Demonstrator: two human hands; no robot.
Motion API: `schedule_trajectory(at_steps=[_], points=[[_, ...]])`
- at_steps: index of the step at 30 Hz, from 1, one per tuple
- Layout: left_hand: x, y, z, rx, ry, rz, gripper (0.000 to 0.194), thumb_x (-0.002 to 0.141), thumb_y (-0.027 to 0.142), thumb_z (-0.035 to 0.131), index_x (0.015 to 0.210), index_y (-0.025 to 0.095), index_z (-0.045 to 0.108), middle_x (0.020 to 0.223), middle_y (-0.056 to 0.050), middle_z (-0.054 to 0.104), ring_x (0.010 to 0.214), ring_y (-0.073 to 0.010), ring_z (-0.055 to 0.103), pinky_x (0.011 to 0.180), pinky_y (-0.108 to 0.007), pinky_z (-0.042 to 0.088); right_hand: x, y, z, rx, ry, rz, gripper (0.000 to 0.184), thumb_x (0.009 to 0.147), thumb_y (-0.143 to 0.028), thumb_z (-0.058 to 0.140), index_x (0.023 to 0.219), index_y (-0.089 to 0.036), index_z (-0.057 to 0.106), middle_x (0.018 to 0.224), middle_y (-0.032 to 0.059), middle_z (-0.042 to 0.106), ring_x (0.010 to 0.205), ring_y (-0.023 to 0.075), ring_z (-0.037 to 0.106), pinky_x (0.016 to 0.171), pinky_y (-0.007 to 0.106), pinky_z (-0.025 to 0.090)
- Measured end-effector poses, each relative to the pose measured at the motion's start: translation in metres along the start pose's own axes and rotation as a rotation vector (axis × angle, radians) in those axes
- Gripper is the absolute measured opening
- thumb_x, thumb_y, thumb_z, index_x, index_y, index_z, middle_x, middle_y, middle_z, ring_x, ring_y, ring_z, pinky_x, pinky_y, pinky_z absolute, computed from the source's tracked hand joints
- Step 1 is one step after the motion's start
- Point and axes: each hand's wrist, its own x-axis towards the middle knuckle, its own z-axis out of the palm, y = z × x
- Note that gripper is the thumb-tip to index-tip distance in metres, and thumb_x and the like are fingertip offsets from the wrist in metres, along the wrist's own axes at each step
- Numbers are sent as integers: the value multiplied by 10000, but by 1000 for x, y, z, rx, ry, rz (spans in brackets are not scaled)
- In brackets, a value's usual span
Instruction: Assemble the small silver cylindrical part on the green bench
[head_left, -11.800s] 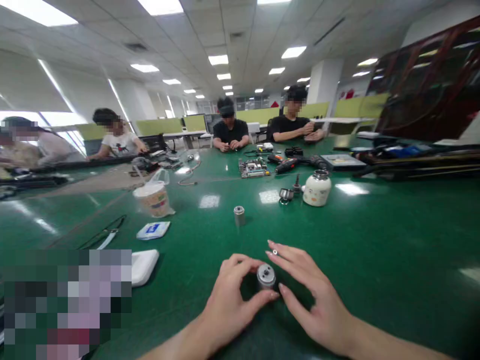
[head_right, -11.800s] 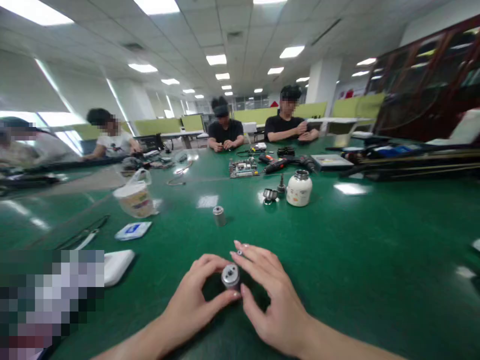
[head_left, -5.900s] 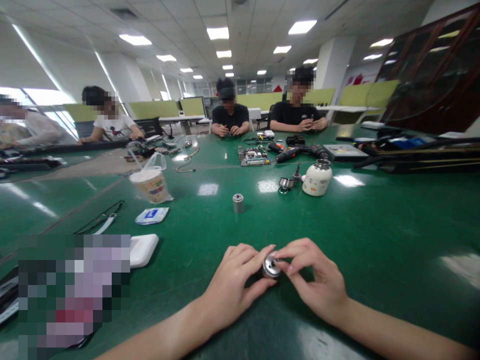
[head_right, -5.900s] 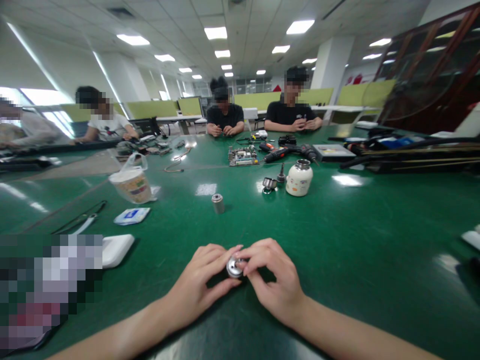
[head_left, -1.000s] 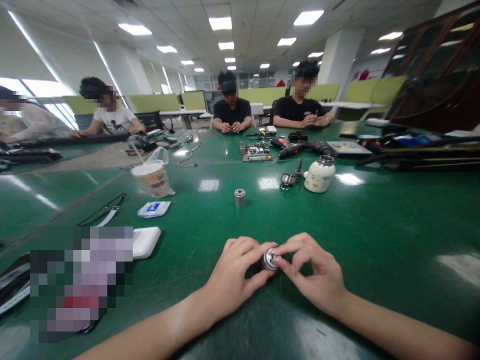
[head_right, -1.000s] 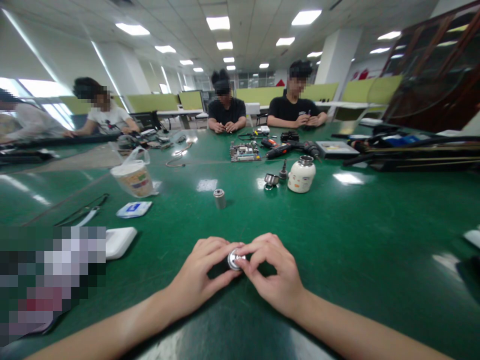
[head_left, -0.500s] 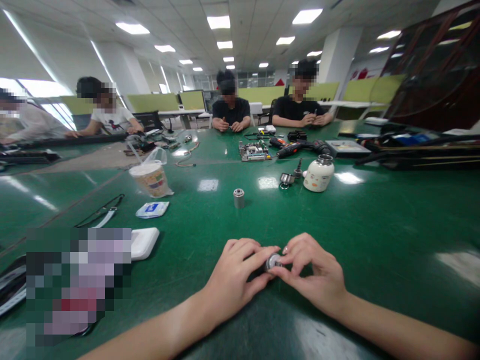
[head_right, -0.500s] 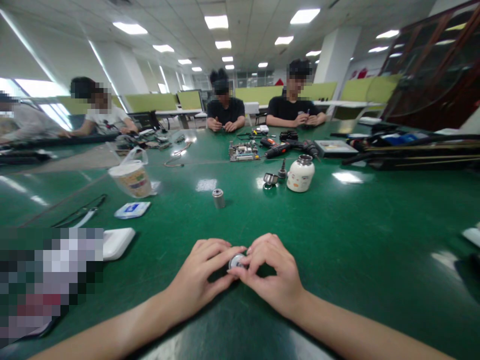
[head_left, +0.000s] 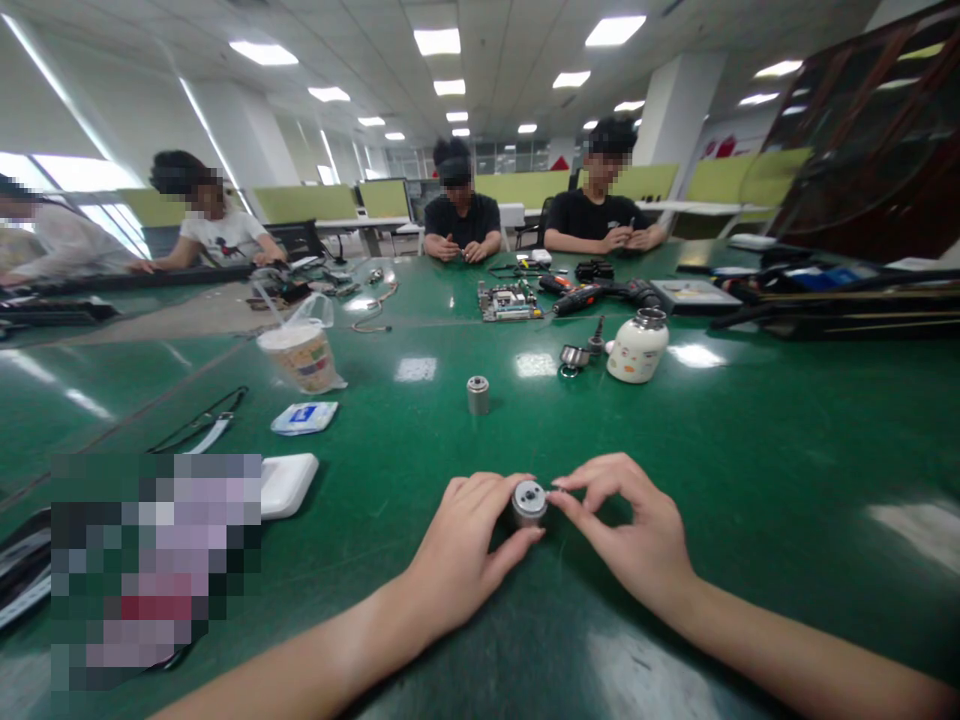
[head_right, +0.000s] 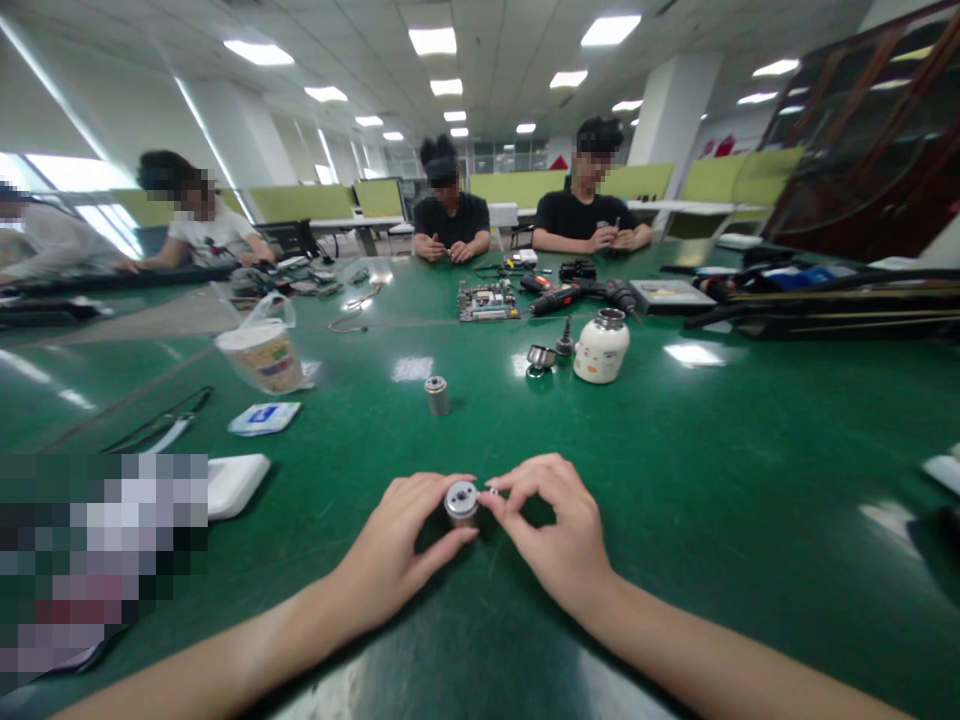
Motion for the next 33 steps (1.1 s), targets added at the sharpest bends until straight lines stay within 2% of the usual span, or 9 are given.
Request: schedule_trajectory(at_steps=[3, 7, 12, 16, 18, 21, 25, 30, 33], points=[[1, 1, -1, -11, -15, -27, 360, 899, 336, 560, 1234, 216, 503, 1177, -69, 626, 1055, -207, 555, 894, -364, 417, 2, 9, 1, -113, -135, 196, 156, 799, -241, 673, 683, -229, 570, 815, 19, 709, 835, 222, 630, 773, 411, 481], [1, 2, -1, -10, -26, -42, 348, 901, 323, 554, 1227, 213, 502, 1181, -69, 618, 1063, -214, 539, 900, -371, 415, 2, 14, 2, -228, -318, 280, 59, 796, -256, 657, 754, -235, 620, 877, 14, 715, 899, 235, 617, 832, 436, 440], [2, 2, -1, 0, -32, -45, 350, 904, 327, 547, 1231, 212, 496, 1180, -71, 614, 1063, -219, 532, 902, -378, 418, 1, 14, 2, -250, -317, 297, 74, 756, -260, 695, 779, -243, 627, 943, 10, 718, 959, 248, 617, 884, 465, 419], [1, 1, 0, 8, -28, -32, 363, 907, 335, 541, 1245, 214, 492, 1182, -76, 613, 1064, -220, 535, 899, -378, 424, 1, 16, 3, -98, -248, 325, 90, 811, -262, 653, 742, -230, 604, 872, 16, 724, 912, 232, 655, 876, 451, 456], [1, 0, 1, 16, -28, -20, 385, 904, 339, 547, 1261, 209, 484, 1183, -79, 612, 1066, -218, 537, 901, -375, 426, 0, 14, 4, 17, -121, 286, 108, 829, -247, 645, 745, -225, 579, 880, 26, 726, 921, 221, 664, 876, 429, 477], [1, -1, 1, 32, -28, 10, 423, 903, 335, 553, 1295, 206, 463, 1181, -83, 610, 1071, -214, 536, 906, -368, 427, -3, 6, 4, 137, 33, 99, 167, 811, -159, 663, 741, -232, 530, 889, 16, 733, 942, 208, 660, 879, 413, 490], [1, 0, 0, 64, -35, 56, 443, 910, 328, 543, 1327, 216, 442, 1168, -79, 609, 1067, -206, 535, 903, -363, 423, -7, -2, 3, 158, -12, -78, 228, 779, -71, 674, 757, -242, 525, 863, -3, 740, 927, 197, 654, 843, 394, 507], [2, 0, 0, 89, -43, 80, 431, 916, 321, 535, 1328, 233, 448, 1127, -68, 613, 1052, -200, 539, 885, -357, 423, -6, -1, 2, 138, -99, -94, 209, 790, -67, 654, 742, -237, 542, 871, 10, 741, 925, 198, 647, 817, 388, 520], [2, -1, 1, 98, -36, 87, 455, 916, 326, 535, 1350, 238, 429, 1126, -68, 611, 1053, -199, 539, 888, -359, 422, -5, 1, 2, 154, -79, -124, 232, 774, -48, 663, 743, -238, 533, 874, 4, 742, 903, 195, 647, 801, 385, 522]])
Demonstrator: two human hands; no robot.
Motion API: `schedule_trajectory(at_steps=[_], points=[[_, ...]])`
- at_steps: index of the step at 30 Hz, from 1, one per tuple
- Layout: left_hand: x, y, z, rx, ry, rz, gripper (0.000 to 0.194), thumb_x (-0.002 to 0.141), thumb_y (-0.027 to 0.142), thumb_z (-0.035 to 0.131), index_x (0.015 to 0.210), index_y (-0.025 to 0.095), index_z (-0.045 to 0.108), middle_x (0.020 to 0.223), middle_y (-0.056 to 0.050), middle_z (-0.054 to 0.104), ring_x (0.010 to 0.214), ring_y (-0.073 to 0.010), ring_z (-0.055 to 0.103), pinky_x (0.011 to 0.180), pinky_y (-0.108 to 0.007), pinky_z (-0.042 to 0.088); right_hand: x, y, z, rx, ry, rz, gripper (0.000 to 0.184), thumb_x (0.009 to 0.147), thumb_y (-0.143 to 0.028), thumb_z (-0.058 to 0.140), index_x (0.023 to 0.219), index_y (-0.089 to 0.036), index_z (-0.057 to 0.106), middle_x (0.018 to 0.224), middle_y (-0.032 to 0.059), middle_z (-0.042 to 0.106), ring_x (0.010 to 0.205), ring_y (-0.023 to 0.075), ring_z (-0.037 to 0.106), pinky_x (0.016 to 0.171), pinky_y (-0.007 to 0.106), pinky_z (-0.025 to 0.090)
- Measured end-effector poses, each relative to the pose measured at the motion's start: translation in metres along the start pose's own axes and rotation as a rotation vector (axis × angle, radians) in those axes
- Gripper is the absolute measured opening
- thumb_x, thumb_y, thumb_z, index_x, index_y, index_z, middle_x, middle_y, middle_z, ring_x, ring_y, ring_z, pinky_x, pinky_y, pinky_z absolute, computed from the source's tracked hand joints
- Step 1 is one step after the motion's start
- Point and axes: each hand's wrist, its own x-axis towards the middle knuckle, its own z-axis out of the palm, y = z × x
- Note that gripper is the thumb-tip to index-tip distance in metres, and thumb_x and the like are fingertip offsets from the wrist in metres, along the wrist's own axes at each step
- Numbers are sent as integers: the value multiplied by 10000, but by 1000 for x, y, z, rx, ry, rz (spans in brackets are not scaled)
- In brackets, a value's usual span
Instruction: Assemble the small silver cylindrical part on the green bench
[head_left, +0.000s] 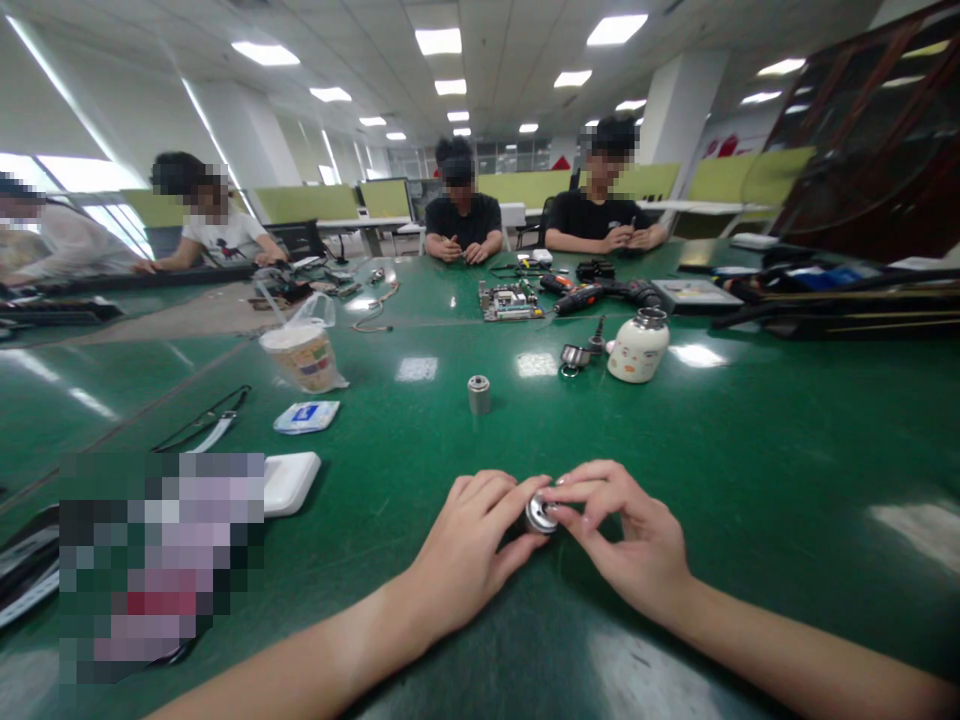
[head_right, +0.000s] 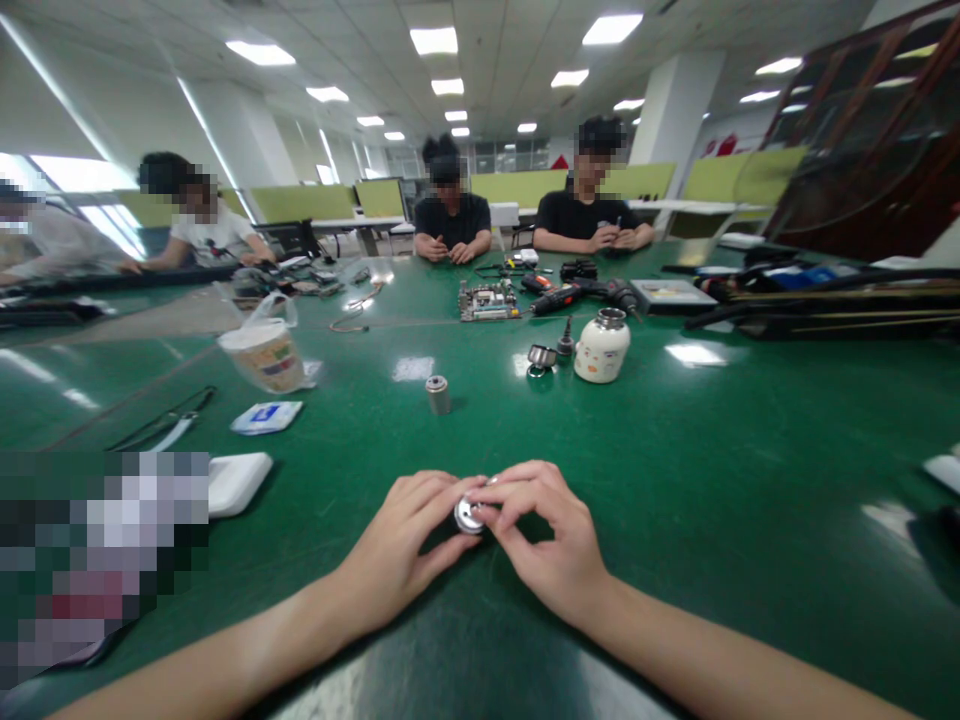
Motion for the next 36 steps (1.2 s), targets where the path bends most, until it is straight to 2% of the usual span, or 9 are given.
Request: schedule_trajectory(at_steps=[11, 15, 20, 23, 27, 32, 36], points=[[-2, -1, 1, 3, 4, 17, 464, 924, 332, 520, 1368, 247, 418, 1127, -70, 609, 1065, -199, 536, 890, -364, 423, 5, -8, 1, -1, -13, -85, 243, 772, -54, 674, 686, -234, 534, 820, -12, 743, 824, 178, 654, 753, 352, 530], [-2, 0, 1, 4, 7, 26, 458, 921, 326, 527, 1361, 250, 430, 1125, -68, 614, 1066, -195, 541, 889, -360, 426, 4, -6, 0, 3, -12, -41, 246, 755, -98, 716, 670, -228, 526, 783, 0, 729, 815, 183, 647, 735, 346, 528], [-1, 3, -1, 10, 7, 50, 429, 922, 330, 523, 1339, 256, 457, 1130, -71, 618, 1081, -204, 543, 896, -368, 427, 3, -3, -1, 7, 12, -28, 340, 639, -195, 834, 674, -229, 498, 699, -8, 675, 758, 188, 629, 708, 349, 517], [-1, 3, -1, 3, 7, 39, 431, 915, 329, 533, 1333, 252, 462, 1119, -72, 621, 1070, -206, 550, 888, -367, 431, 3, -5, -2, -14, -1, -19, 329, 654, -209, 822, 693, -232, 496, 723, 0, 661, 740, 186, 624, 697, 355, 515], [-1, 1, -1, -16, 7, 4, 426, 904, 322, 550, 1313, 228, 472, 1116, -75, 627, 1058, -208, 554, 885, -364, 438, 3, -7, -1, -46, -23, 36, 295, 684, -237, 792, 734, -233, 501, 796, 22, 646, 773, 191, 626, 698, 351, 520], [-2, -1, 0, -68, 49, -79, 420, 886, 305, 568, 1281, 206, 464, 1204, -93, 608, 1075, -219, 559, 905, -380, 450, 3, -7, 2, -97, -104, 169, 317, 713, -249, 750, 919, -233, 509, 978, 53, 633, 925, 208, 622, 818, 369, 517], [-5, 0, 2, -77, 137, -113, 578, 838, 235, 600, 1358, 204, 350, 1203, -101, 597, 1114, -228, 543, 949, -419, 442, 3, -4, 4, -119, -187, 305, 361, 741, -267, 717, 1030, -229, 504, 1052, 64, 618, 1007, 218, 605, 892, 394, 500]])
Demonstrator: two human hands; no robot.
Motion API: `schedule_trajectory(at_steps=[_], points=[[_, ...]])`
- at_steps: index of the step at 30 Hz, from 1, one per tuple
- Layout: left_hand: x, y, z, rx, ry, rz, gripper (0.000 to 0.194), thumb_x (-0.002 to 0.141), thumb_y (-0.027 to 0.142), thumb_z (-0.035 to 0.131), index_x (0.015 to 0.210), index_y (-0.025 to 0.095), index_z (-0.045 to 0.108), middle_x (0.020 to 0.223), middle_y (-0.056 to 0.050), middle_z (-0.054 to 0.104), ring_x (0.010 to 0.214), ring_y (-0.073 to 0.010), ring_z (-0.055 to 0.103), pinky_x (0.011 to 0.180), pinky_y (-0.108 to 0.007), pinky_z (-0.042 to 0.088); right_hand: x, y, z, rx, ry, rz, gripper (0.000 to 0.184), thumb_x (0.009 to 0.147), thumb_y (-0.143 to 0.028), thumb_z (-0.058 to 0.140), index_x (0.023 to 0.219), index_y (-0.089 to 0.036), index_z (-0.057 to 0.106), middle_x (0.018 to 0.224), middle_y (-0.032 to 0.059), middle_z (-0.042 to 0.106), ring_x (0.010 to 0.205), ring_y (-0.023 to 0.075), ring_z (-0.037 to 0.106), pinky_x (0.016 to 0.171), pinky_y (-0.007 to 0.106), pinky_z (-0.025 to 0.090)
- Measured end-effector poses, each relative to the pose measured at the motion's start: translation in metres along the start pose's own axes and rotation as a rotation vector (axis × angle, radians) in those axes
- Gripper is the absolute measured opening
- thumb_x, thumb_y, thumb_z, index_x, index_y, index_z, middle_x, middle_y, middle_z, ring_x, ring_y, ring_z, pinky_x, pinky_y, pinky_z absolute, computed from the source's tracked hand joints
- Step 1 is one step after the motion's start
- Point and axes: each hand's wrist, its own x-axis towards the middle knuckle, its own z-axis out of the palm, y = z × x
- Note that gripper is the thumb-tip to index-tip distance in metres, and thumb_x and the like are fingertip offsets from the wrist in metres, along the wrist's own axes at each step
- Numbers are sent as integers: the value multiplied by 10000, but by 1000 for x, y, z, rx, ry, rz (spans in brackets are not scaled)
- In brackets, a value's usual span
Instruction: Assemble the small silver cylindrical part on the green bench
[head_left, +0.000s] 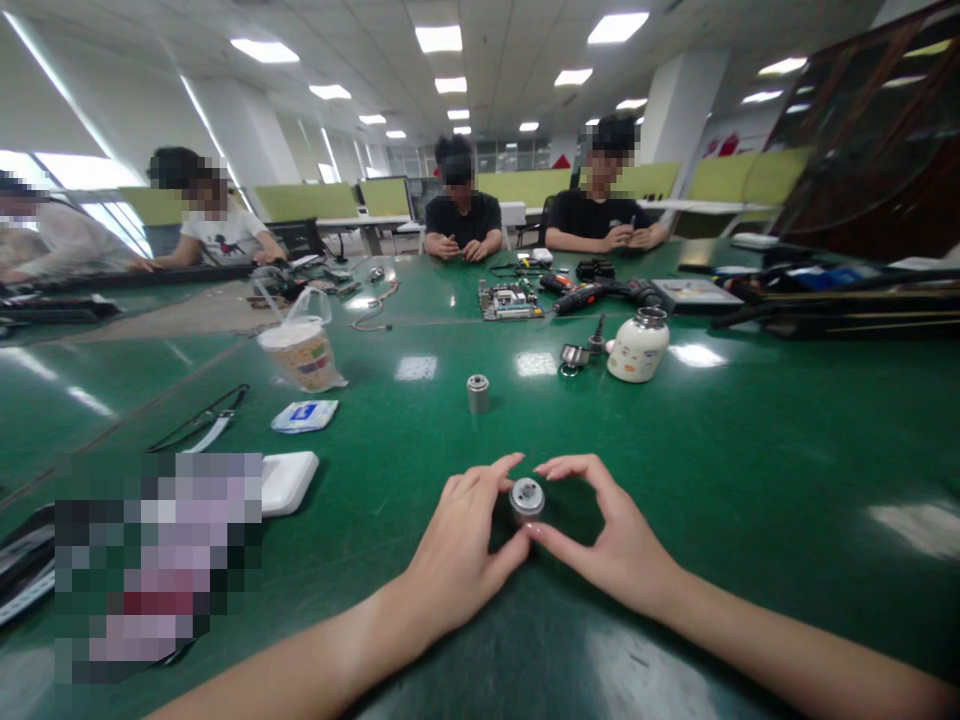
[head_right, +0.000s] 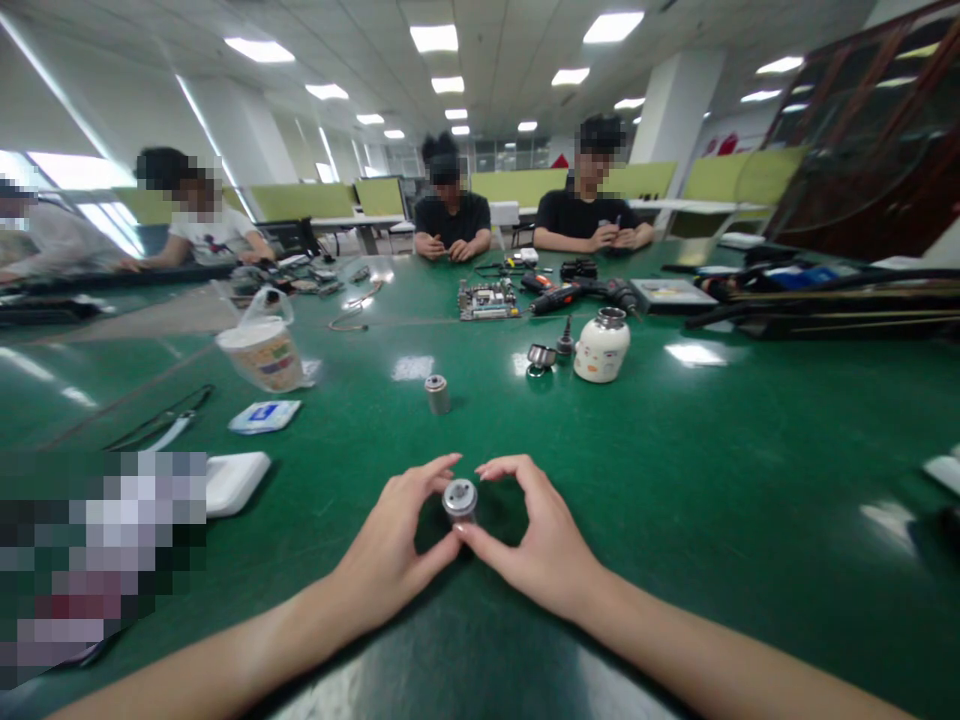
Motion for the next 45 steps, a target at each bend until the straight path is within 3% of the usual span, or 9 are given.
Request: schedule_trajectory(at_steps=[3, 8, 21, 24, 30, 36, 45], points=[[-2, 0, 2, -6, 120, 35, 577, 802, 195, 623, 1319, 201, 366, 1229, -113, 571, 1158, -231, 519, 982, -435, 432, 0, 4, 1, 2, -86, 61, 366, 754, -282, 711, 1055, -224, 510, 1053, 62, 622, 1010, 216, 606, 895, 396, 502], [-1, -3, 2, 69, 159, 153, 272, 838, 178, 593, 1101, 246, 570, 1274, -80, 576, 1217, -252, 488, 1000, -464, 423, 0, 6, 1, -1, -162, 59, 371, 792, -323, 689, 1114, -230, 530, 1088, 63, 633, 1035, 218, 603, 908, 410, 499], [-1, -7, 3, 127, 96, 203, 490, 887, 144, 525, 1348, 303, 472, 1348, -37, 562, 1297, -250, 417, 1011, -474, 417, -2, 10, 1, -90, -164, -16, 305, 850, -309, 621, 1142, -244, 561, 1074, 69, 642, 1008, 221, 600, 873, 397, 509], [0, -4, 1, 127, 106, 165, 559, 868, 176, 558, 1395, 288, 408, 1406, -59, 501, 1313, -255, 390, 1041, -474, 385, -2, 8, 0, -98, -177, -12, 313, 854, -311, 615, 1153, -242, 552, 1087, 71, 635, 1024, 222, 592, 890, 402, 500], [2, -6, 1, 199, 77, -55, 799, 783, 378, 669, 1467, 243, 279, 1494, -130, 358, 1333, -314, 333, 1052, -536, 333, 0, 4, -1, -100, -174, -6, 286, 853, -287, 606, 1134, -243, 569, 1077, 70, 642, 1017, 223, 594, 883, 395, 498], [0, -9, 5, 271, -64, -118, 581, 841, 507, 564, 1339, 217, 490, 1412, -126, 476, 1331, -322, 345, 1035, -550, 333, -1, 4, -2, -86, -171, -5, 302, 831, -195, 594, 1128, -243, 576, 1086, 67, 641, 1017, 220, 593, 902, 404, 491], [2, -6, 3, 321, -134, -131, 607, 862, 571, 491, 1360, 225, 477, 1448, -125, 441, 1363, -338, 318, 1052, -579, 296, 0, 4, -3, -70, -200, 8, 359, 791, -122, 580, 1127, -249, 566, 1105, 51, 629, 1044, 212, 579, 928, 403, 476]])
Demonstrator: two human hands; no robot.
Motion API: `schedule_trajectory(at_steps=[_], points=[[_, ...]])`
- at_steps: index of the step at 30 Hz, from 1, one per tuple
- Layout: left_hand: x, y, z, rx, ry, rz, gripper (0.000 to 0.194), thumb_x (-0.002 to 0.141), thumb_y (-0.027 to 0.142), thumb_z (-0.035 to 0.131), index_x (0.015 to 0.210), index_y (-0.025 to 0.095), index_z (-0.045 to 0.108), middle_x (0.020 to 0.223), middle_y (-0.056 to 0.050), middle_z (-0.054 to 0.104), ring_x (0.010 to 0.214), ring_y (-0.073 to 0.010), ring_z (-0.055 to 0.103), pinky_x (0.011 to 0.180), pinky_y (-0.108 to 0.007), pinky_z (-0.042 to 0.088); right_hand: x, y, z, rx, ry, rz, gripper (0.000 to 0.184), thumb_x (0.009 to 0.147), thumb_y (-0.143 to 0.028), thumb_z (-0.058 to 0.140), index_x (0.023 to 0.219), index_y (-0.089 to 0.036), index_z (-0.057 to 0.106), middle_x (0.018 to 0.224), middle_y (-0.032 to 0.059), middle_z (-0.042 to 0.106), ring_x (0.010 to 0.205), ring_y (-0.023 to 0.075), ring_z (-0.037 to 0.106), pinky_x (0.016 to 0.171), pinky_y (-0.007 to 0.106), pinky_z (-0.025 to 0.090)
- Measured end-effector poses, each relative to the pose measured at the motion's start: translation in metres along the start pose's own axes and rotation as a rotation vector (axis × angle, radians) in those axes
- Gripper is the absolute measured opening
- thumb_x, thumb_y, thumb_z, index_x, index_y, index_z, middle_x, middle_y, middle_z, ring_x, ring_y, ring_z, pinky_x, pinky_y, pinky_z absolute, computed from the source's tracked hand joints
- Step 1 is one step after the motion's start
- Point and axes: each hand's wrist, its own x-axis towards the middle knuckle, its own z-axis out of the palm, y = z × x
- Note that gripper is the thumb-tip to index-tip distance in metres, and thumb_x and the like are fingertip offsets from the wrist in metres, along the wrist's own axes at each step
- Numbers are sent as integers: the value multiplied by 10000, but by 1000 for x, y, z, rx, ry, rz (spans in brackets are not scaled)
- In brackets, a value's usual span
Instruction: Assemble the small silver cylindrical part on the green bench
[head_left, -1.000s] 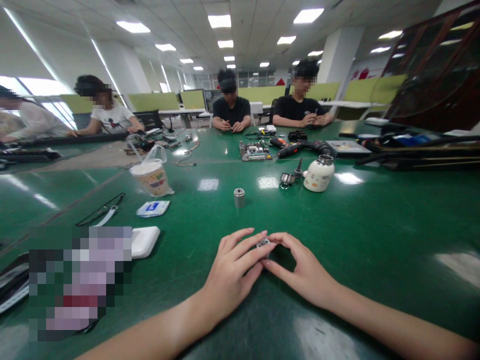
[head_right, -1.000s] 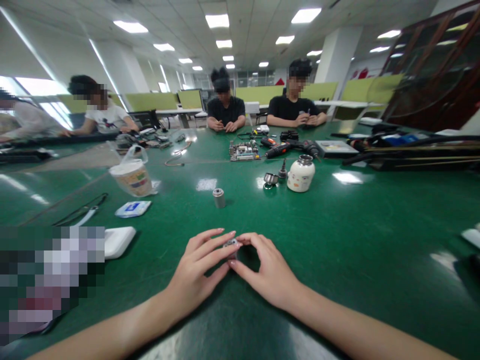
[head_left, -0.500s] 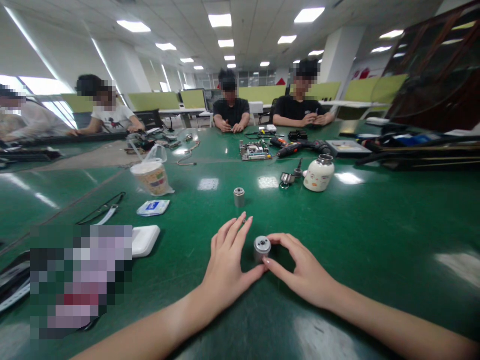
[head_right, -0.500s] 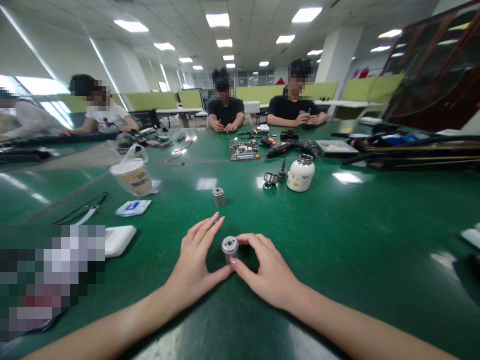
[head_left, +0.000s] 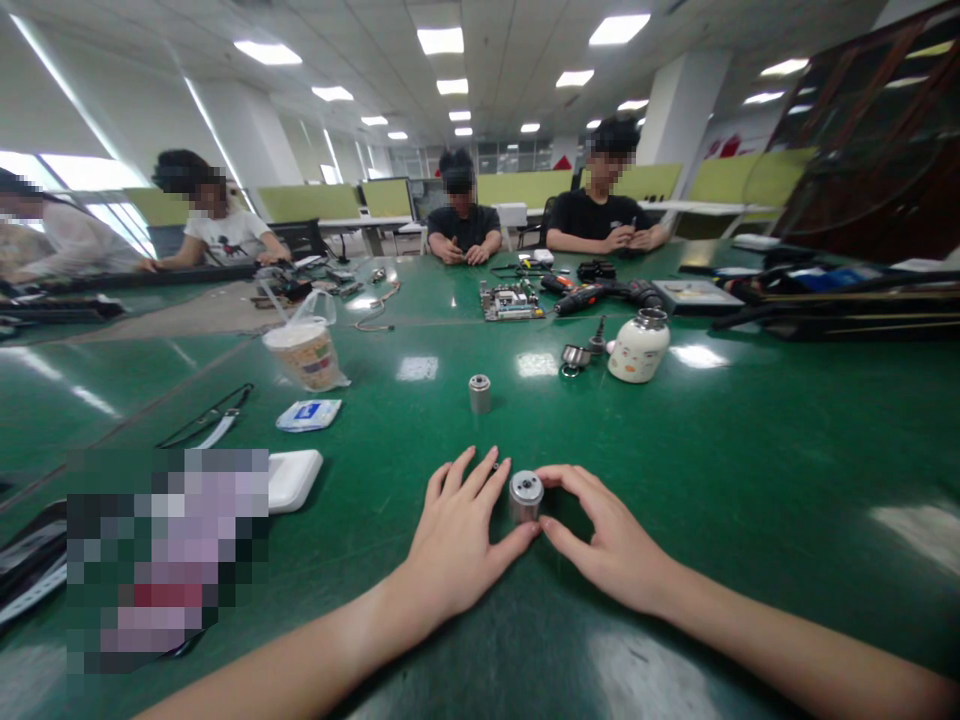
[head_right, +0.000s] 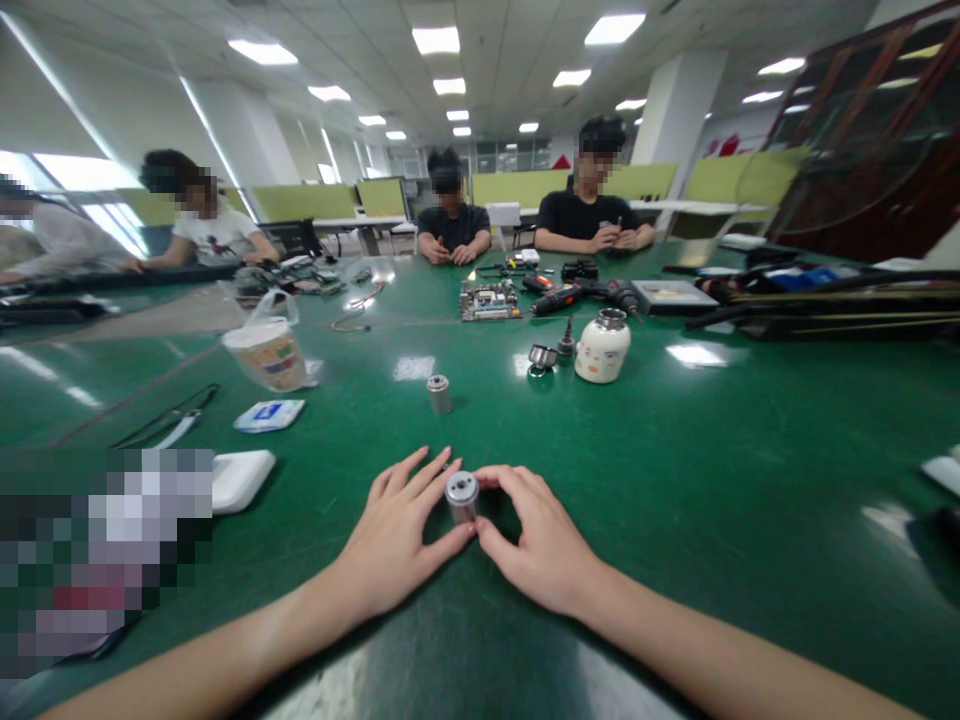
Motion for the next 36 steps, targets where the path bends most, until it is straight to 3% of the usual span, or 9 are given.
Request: schedule_trajectory(at_steps=[7, 17, 29, 36], points=[[-1, -2, 0, -43, 50, 10, 655, 847, 518, 554, 1408, 212, 408, 1475, -109, 407, 1384, -309, 285, 1066, -538, 315, -1, 0, 1, -9, 7, 7, 388, 768, -159, 629, 1138, -244, 549, 1101, 59, 622, 1042, 223, 572, 926, 411, 468], [-1, -1, 1, -29, 36, -17, 635, 819, 480, 600, 1384, 233, 447, 1465, -80, 428, 1377, -318, 299, 1076, -526, 320, 1, -1, 2, -7, -28, 76, 347, 778, -219, 649, 1112, -243, 558, 1091, 51, 620, 1046, 221, 560, 938, 410, 438], [-1, -2, 3, -68, 84, -4, 634, 817, 515, 600, 1363, 224, 466, 1434, -101, 464, 1367, -324, 318, 1054, -538, 340, 2, 3, 1, 44, -38, 89, 361, 744, -97, 559, 1078, -234, 571, 1091, 43, 616, 1054, 211, 550, 955, 407, 425], [-1, 3, -8, -170, 251, 108, 575, 826, 407, 622, 1352, 235, 466, 1410, -96, 489, 1363, -299, 342, 1084, -514, 319, 4, 2, 0, 97, -24, 112, 415, 704, -61, 513, 1078, -231, 569, 1086, 37, 621, 1059, 207, 550, 969, 405, 421]])
